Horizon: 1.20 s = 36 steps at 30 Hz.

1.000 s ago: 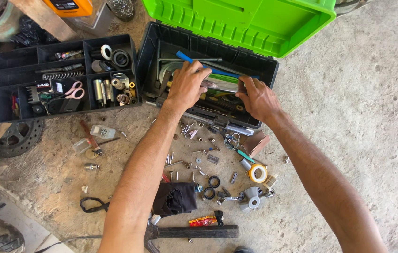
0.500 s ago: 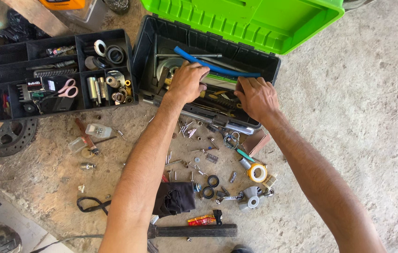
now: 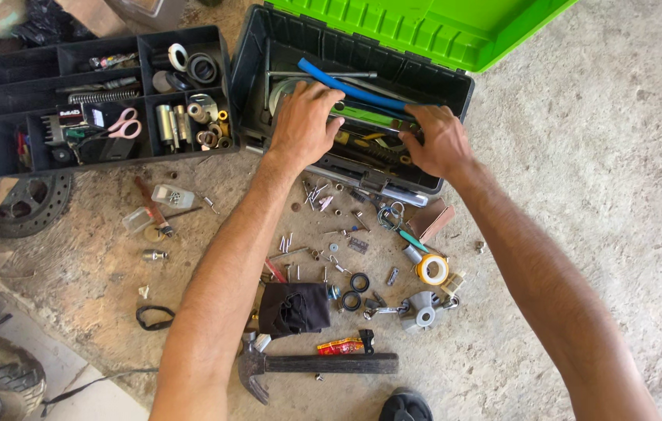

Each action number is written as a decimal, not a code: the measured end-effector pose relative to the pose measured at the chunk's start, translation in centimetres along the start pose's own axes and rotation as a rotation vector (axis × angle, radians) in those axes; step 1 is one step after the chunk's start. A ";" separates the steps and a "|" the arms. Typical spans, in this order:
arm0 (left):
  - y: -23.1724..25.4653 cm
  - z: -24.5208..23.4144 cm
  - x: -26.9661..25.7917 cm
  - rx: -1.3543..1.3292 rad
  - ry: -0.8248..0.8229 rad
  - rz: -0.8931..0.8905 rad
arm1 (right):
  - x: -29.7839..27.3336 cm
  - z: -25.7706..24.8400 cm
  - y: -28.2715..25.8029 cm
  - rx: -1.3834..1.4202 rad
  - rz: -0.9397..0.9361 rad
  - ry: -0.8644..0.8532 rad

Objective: The person assembles various small mechanical components, using a toothbrush to clean some parts and applying sealant tape to a threaded element.

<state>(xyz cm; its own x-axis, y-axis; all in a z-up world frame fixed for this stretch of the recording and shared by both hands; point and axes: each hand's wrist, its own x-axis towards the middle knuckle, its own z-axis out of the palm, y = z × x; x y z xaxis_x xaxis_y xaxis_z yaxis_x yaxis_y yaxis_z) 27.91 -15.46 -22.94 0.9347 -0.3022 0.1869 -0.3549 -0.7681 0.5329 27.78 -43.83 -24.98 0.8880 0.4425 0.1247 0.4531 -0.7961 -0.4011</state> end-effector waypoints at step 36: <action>5.6 10.7 -14.8 0.111 -0.215 0.002 | -8.5 -8.5 -11.7 -0.008 -0.186 -0.109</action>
<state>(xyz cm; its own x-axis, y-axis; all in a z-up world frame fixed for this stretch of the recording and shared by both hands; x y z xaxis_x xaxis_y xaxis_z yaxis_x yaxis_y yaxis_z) 11.88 -21.28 -31.53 0.9130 -0.4080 0.0011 -0.3675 -0.8211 0.4367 15.65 -41.82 -13.61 0.7759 0.6234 0.0969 0.6091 -0.7001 -0.3727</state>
